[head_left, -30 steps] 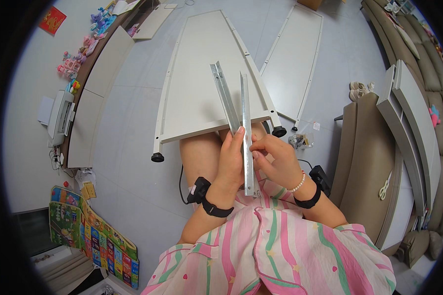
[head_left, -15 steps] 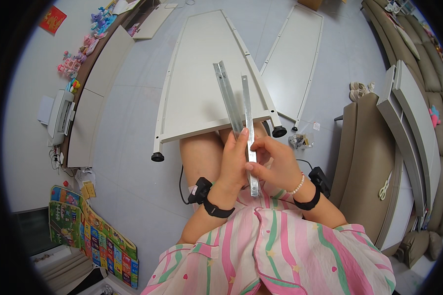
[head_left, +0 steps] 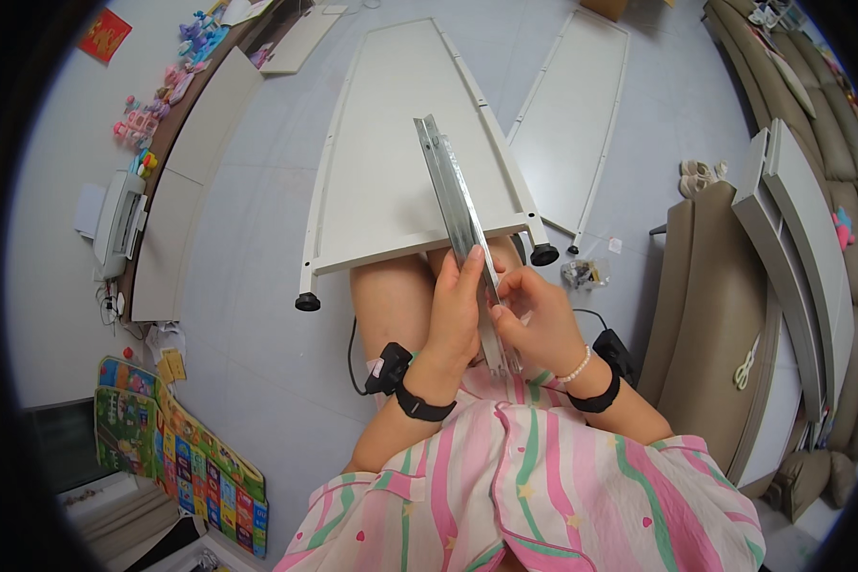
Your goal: Assembling a white piece of furniture by attaching feet and drawer rails.
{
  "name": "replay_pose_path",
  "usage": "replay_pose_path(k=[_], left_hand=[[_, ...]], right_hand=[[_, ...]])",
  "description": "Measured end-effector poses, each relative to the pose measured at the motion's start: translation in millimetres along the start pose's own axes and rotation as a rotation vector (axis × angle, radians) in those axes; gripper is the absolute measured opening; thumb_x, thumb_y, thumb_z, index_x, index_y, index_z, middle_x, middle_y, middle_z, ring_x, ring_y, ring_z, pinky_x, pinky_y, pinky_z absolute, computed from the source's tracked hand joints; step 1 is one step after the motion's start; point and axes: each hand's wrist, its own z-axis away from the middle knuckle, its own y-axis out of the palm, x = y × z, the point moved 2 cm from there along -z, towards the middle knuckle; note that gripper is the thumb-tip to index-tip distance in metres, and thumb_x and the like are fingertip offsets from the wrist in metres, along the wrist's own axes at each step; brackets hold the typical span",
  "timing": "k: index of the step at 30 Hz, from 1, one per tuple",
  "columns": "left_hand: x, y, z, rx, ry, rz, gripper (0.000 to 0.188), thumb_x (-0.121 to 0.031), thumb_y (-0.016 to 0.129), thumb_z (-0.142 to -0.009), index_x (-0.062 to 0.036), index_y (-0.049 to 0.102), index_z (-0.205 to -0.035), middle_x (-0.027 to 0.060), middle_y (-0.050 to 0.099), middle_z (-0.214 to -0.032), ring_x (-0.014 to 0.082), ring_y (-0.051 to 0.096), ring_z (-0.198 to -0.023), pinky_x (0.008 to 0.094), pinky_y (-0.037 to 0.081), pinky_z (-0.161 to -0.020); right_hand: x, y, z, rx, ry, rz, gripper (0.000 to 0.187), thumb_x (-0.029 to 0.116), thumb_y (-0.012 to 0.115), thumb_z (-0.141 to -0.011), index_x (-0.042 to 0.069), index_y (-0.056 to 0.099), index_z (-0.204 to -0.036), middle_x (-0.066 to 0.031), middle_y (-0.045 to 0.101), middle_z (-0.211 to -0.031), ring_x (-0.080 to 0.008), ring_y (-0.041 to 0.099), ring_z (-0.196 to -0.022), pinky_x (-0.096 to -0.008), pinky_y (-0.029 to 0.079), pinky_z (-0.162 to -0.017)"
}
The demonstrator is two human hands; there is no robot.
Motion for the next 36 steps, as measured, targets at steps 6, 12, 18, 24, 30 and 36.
replay_pose_path(k=[6, 12, 18, 24, 30, 36], left_hand=[[-3.3, 3.1, 2.6, -0.022, -0.041, 0.028, 0.022, -0.031, 0.054, -0.103, -0.01, 0.053, -0.112, 0.0012, 0.062, -0.094, 0.0089, 0.057, -0.079, 0.0241, 0.048, -0.066], [-3.2, 2.6, 2.8, -0.049, -0.046, 0.07, 0.025, -0.034, 0.054, -0.103, -0.0099, 0.053, -0.111, 0.0014, 0.062, -0.091, 0.0092, 0.058, -0.079, 0.0243, 0.05, -0.066], [-3.8, 1.8, 4.0, -0.063, -0.051, 0.04, 0.03, -0.037, 0.052, -0.103, -0.0086, 0.058, -0.111, 0.0035, 0.061, -0.094, 0.0111, 0.056, -0.082, 0.0273, 0.047, -0.073], [-4.0, 2.6, 4.6, -0.068, -0.062, 0.06, 0.03, -0.037, 0.053, -0.102, -0.0082, 0.057, -0.112, 0.0035, 0.061, -0.094, 0.0111, 0.056, -0.082, 0.0269, 0.047, -0.073], [-2.7, 1.9, 3.3, -0.044, -0.051, 0.066, 0.03, -0.036, 0.053, -0.102, -0.0082, 0.058, -0.112, 0.0032, 0.06, -0.093, 0.0113, 0.056, -0.083, 0.0268, 0.047, -0.074], [-2.1, 1.3, 2.0, -0.04, -0.045, 0.102, 0.023, -0.032, 0.055, -0.103, -0.0106, 0.054, -0.109, 0.0012, 0.061, -0.089, 0.0091, 0.058, -0.076, 0.0251, 0.05, -0.066]], right_hand=[[12.2, -0.6, -0.3, -0.128, -0.266, 0.364, 0.021, 0.012, 0.072, -0.074, 0.005, 0.06, -0.09, -0.0069, 0.06, -0.07, -0.0181, 0.058, -0.053, -0.0316, 0.048, -0.051], [17.4, -0.3, 0.6, -0.139, -0.33, 0.479, 0.022, 0.014, 0.073, -0.073, 0.006, 0.061, -0.089, -0.0065, 0.06, -0.073, -0.0213, 0.06, -0.054, -0.033, 0.05, -0.051], [17.8, 0.3, 0.8, -0.138, -0.358, 0.476, 0.023, 0.013, 0.073, -0.072, 0.006, 0.061, -0.091, -0.0055, 0.061, -0.076, -0.0206, 0.059, -0.054, -0.0329, 0.05, -0.051], [18.5, -0.1, 0.3, -0.133, -0.382, 0.492, 0.023, 0.013, 0.073, -0.072, 0.006, 0.061, -0.091, -0.0053, 0.061, -0.076, -0.0205, 0.059, -0.055, -0.033, 0.05, -0.051], [15.2, -0.4, -0.2, -0.134, -0.379, 0.496, 0.022, 0.014, 0.073, -0.072, 0.006, 0.061, -0.09, -0.0055, 0.06, -0.075, -0.0209, 0.059, -0.055, -0.0333, 0.049, -0.051], [19.1, -0.9, -0.5, -0.137, -0.328, 0.432, 0.021, 0.012, 0.073, -0.073, 0.006, 0.062, -0.089, -0.0065, 0.061, -0.075, -0.0209, 0.059, -0.056, -0.0327, 0.049, -0.051]])
